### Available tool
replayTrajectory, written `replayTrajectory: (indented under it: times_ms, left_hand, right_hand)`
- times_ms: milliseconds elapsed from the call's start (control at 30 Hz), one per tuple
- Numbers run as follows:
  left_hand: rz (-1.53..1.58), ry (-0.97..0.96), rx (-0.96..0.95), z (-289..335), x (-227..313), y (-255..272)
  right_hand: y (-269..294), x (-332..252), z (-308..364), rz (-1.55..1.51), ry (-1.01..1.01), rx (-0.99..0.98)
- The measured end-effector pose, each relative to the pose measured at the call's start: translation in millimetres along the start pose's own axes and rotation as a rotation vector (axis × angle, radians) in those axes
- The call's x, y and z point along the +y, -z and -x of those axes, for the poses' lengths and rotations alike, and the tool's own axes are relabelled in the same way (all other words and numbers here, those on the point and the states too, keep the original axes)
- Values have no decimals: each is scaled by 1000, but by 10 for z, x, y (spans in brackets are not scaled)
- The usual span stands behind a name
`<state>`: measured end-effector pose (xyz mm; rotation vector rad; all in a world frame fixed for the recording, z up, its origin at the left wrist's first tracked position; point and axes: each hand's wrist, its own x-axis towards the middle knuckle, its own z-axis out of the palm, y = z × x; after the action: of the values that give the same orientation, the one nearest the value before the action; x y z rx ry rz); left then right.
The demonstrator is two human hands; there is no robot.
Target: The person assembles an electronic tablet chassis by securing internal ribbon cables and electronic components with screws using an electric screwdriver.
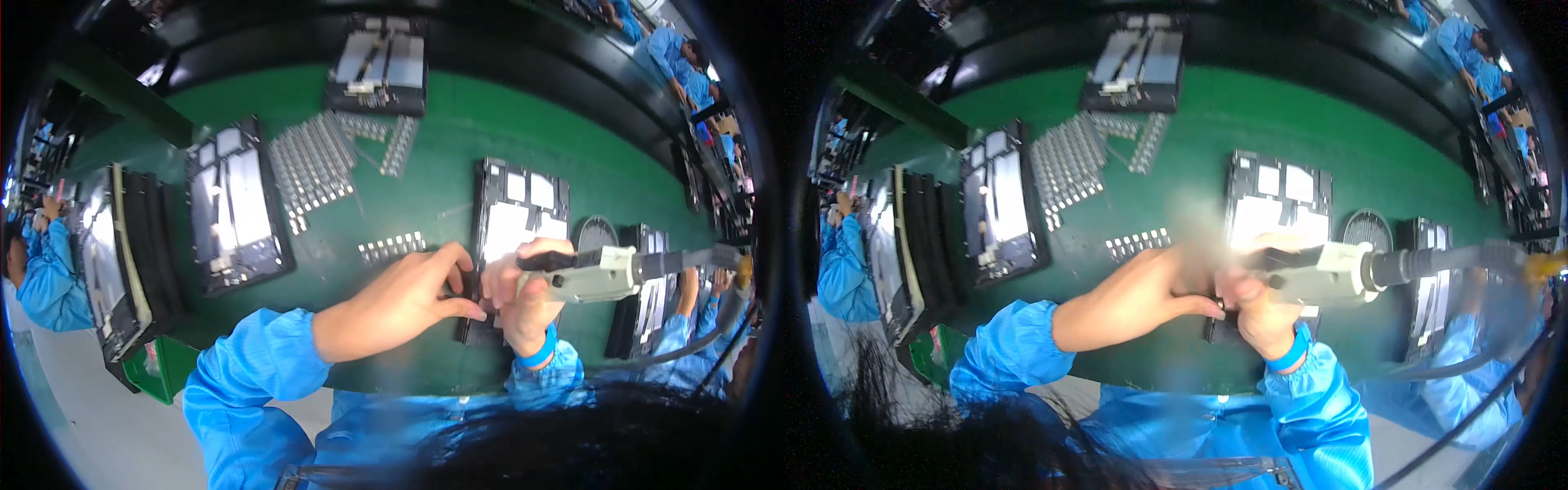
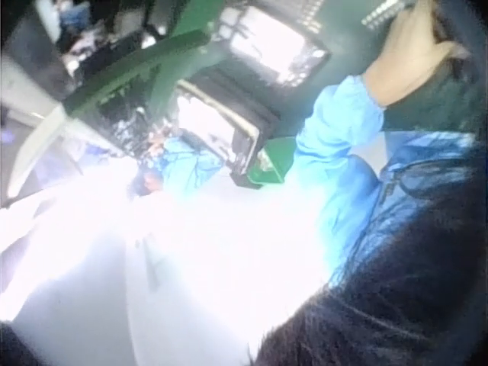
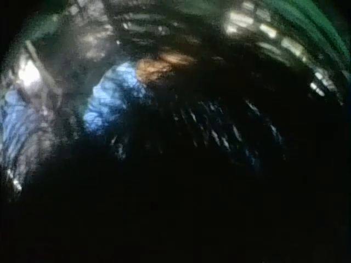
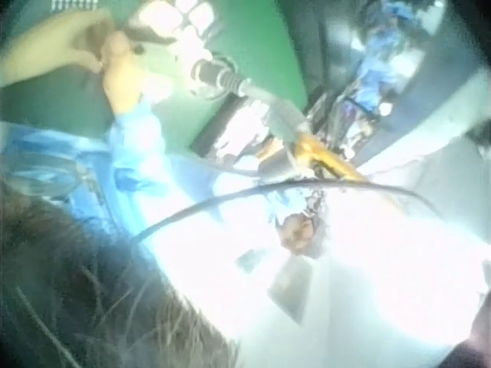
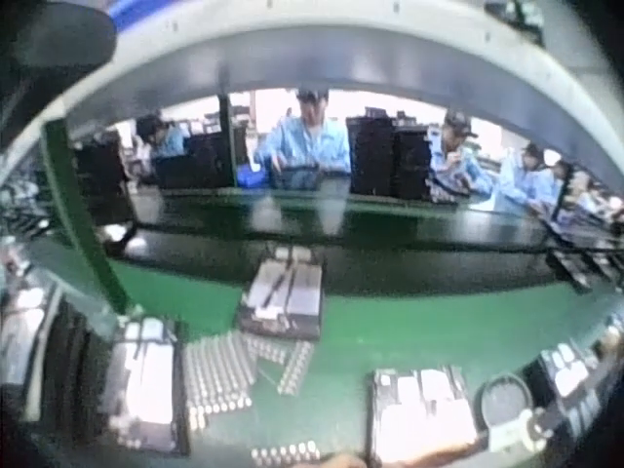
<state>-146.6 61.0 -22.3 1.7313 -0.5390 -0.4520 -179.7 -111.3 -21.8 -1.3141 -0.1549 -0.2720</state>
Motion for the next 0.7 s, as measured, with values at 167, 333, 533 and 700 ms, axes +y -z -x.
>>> replayTrajectory:
  times_ms: [167, 333, 533, 700]
  left_hand:
    - [-833, -288, 446, -484, -1, 633]
    - [-954, -226, 404, -466, -409, 752]
    - [-879, -194, 317, -84, -87, 439]
    - [-843, -66, 248, -3, -81, 179]
  right_hand:
    - [357, -370, -116, -170, 253, 83]
    - [1041, -666, -307, -106, 337, 181]
    - [1844, -706, -172, 63, 350, 478]
    - [2111, -656, -33, 140, 380, 396]
